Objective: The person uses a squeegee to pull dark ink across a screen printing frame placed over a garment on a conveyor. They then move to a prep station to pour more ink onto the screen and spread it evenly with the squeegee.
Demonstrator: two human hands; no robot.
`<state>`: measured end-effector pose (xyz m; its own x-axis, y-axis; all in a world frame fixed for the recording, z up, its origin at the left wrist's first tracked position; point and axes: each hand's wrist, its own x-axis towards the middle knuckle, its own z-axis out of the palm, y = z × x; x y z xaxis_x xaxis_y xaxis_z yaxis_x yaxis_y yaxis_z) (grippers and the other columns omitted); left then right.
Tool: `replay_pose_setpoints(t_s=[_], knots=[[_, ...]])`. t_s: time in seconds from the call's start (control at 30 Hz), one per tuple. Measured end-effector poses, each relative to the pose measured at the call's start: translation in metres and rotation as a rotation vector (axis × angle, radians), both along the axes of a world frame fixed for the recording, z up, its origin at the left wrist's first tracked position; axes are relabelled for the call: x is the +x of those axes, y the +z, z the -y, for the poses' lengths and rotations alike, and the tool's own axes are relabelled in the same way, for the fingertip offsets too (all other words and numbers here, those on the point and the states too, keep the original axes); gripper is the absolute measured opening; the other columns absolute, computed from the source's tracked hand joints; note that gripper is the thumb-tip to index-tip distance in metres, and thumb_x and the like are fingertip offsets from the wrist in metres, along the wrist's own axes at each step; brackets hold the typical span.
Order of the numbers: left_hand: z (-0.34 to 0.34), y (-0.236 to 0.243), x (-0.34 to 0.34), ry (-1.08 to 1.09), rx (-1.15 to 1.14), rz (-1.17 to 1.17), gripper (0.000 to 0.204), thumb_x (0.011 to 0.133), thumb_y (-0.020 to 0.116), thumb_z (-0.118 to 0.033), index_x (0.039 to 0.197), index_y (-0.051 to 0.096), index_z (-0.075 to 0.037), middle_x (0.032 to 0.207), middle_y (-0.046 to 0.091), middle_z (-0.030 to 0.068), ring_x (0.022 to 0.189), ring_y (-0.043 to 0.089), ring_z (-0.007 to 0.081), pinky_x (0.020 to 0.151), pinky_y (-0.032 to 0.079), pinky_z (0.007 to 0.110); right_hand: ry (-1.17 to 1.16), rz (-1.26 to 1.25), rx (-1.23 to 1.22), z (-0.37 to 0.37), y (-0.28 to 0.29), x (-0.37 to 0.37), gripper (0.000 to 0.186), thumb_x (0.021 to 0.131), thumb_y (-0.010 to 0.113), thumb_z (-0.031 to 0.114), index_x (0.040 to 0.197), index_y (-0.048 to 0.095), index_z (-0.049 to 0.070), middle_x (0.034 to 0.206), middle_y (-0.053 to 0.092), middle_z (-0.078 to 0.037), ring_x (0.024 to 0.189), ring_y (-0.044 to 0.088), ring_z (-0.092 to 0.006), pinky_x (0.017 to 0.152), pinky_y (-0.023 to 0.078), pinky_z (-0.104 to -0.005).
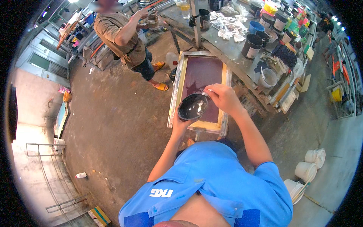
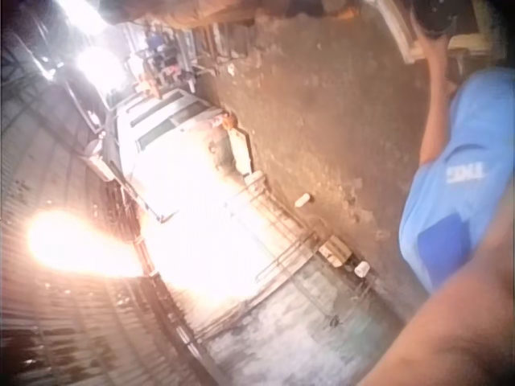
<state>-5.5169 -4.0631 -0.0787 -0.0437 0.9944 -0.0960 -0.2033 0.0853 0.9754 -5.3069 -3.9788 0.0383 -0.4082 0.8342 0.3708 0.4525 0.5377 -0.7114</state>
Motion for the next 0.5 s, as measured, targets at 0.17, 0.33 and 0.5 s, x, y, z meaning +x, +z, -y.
replay_pose_setpoints(t_s=[0.17,0.33,0.5], knots=[[-0.002,-0.006,0.005,-0.021,0.023,-0.005,0.095,0.066,0.087,0.001,0.146,0.036,-0.006,0.138,0.052,0.0107,0.128,0.054,0.0222,0.108,0.046,0.038,0.119,-0.032,-0.081,0.006,-0.009,-0.002,0.012,0.091,0.066,0.008,0.097,0.07,-0.001,0.081,0.07,-0.012,0.071,0.068,-0.0226,0.068,0.053,-0.0325],[0.0,-0.007,0.003,-0.007,0.051,-0.057,0.094,0.067,0.087,0.001,0.146,0.036,-0.005,0.137,0.053,0.0111,0.127,0.054,0.022,0.108,0.046,0.037,0.02,-0.036,0.082,-0.001,-0.001,0.0,0.012,0.092,0.064,0.007,0.098,0.07,-0.001,0.085,0.072,-0.013,0.071,0.069,-0.0242,0.068,0.053,-0.0317],[0.003,0.007,0.01,0.015,0.04,-0.046,0.088,0.069,0.085,0.004,0.143,0.039,-0.005,0.135,0.055,0.0107,0.124,0.057,0.0222,0.105,0.049,0.037,0.117,0.077,-0.087,0.011,-0.007,0.003,0.013,0.093,0.064,0.009,0.098,0.071,0.001,0.086,0.072,-0.014,0.076,0.071,-0.0268,0.067,0.054,-0.0335]])
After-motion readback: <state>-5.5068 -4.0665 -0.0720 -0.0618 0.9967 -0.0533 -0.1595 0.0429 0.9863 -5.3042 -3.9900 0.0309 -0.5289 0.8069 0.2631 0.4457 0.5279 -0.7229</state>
